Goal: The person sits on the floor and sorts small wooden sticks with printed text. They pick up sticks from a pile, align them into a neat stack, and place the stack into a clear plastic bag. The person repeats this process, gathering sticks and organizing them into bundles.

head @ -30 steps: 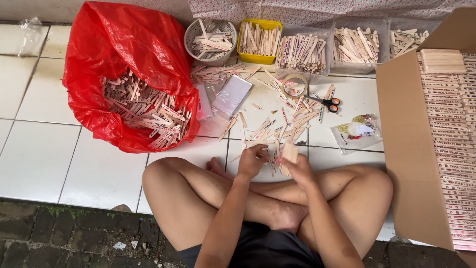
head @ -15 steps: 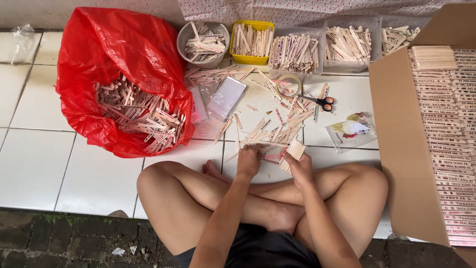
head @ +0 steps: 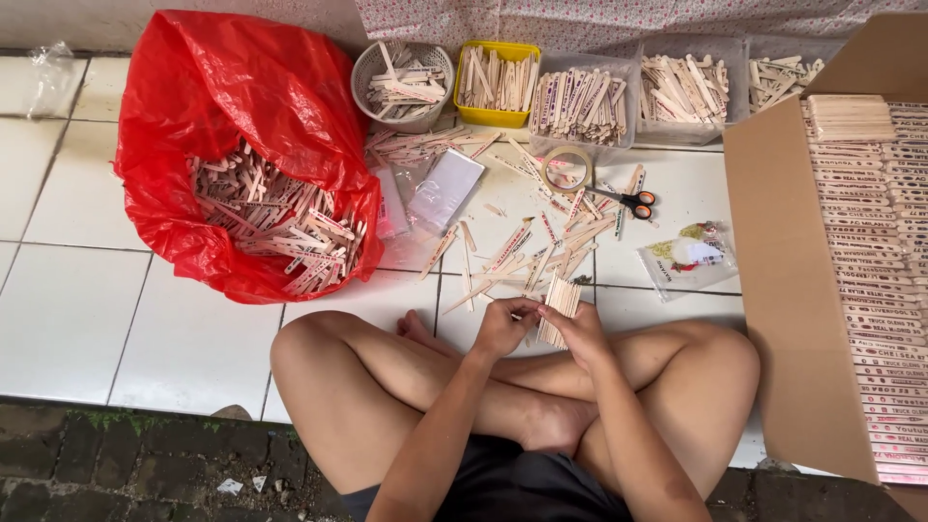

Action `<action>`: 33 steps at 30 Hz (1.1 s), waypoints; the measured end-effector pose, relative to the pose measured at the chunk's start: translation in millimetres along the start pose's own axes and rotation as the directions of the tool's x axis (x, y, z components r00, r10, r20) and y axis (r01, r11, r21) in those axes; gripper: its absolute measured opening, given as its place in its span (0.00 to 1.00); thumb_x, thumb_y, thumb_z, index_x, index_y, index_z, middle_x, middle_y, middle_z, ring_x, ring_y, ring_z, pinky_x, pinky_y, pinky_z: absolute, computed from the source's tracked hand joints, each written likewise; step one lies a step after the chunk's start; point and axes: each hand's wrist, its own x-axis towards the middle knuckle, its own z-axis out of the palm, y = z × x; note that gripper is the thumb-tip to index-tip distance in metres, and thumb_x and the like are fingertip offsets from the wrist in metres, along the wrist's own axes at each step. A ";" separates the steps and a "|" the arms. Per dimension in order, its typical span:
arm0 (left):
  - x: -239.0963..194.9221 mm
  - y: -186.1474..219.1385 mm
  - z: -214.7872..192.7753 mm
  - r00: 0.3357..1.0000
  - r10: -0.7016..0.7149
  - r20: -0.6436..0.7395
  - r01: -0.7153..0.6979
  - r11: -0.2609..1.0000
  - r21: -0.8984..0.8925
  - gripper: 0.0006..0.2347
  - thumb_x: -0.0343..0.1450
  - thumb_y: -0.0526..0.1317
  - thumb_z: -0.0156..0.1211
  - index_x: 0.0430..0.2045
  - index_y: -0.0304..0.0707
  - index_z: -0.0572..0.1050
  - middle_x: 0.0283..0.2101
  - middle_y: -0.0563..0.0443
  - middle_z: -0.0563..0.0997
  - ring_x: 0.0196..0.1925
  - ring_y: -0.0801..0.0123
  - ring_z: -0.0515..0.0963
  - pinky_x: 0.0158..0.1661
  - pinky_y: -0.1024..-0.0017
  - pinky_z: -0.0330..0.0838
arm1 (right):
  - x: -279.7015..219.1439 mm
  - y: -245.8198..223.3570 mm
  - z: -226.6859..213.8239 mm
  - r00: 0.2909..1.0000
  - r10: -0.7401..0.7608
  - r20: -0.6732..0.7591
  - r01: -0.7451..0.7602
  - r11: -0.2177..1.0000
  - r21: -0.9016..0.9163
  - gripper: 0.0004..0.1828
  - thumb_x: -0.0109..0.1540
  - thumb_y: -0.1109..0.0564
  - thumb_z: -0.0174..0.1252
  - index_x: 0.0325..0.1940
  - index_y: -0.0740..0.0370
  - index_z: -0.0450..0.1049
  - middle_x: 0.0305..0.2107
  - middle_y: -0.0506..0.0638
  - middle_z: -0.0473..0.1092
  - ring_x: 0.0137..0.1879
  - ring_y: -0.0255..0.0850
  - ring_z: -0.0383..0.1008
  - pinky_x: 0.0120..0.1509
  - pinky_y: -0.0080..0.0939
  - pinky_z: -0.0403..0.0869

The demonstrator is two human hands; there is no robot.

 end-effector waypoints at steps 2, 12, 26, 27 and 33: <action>6.1 -11.0 2.1 1.000 -0.001 0.000 0.001 1.000 -0.004 0.06 0.68 0.32 0.65 0.35 0.45 0.85 0.31 0.51 0.86 0.35 0.74 0.81 0.35 0.77 0.77 | 2.0 -2.1 -1.4 1.000 -0.006 0.005 0.006 1.000 -0.006 0.19 0.54 0.57 0.74 0.44 0.71 0.81 0.32 0.58 0.77 0.37 0.41 0.75 0.45 0.49 0.77; 13.0 -19.3 -69.0 0.856 -0.193 -0.480 0.450 0.736 0.506 0.12 0.65 0.33 0.60 0.38 0.52 0.83 0.39 0.51 0.85 0.43 0.51 0.85 0.45 0.56 0.81 | 13.3 -1.6 -8.0 0.992 0.044 -0.116 -0.023 0.984 0.176 0.20 0.60 0.61 0.67 0.51 0.78 0.74 0.38 0.70 0.76 0.41 0.55 0.80 0.50 0.56 0.79; 21.7 -10.0 -46.9 0.868 -0.138 -0.477 0.272 0.936 0.225 0.11 0.71 0.27 0.55 0.46 0.33 0.77 0.40 0.35 0.84 0.47 0.45 0.84 0.50 0.54 0.78 | 11.3 2.6 -6.0 0.994 0.041 -0.100 -0.019 0.979 0.204 0.22 0.59 0.61 0.68 0.53 0.77 0.74 0.39 0.72 0.75 0.43 0.57 0.79 0.50 0.59 0.78; 24.9 -11.5 -47.0 0.864 -0.135 -0.486 0.210 0.972 0.103 0.12 0.71 0.27 0.56 0.47 0.33 0.77 0.41 0.36 0.84 0.47 0.49 0.83 0.50 0.56 0.77 | 12.1 3.5 -6.7 0.995 0.043 -0.094 -0.022 0.977 0.214 0.22 0.60 0.61 0.68 0.54 0.78 0.74 0.40 0.73 0.75 0.44 0.58 0.79 0.50 0.60 0.77; 13.8 -1.5 -25.4 0.972 -0.037 -0.230 -0.056 0.921 -0.386 0.14 0.72 0.25 0.57 0.51 0.30 0.78 0.41 0.40 0.84 0.39 0.70 0.80 0.45 0.73 0.81 | 10.7 7.3 1.6 0.996 0.055 -0.066 -0.043 0.983 0.176 0.23 0.57 0.59 0.71 0.51 0.76 0.76 0.38 0.70 0.76 0.42 0.55 0.80 0.49 0.58 0.78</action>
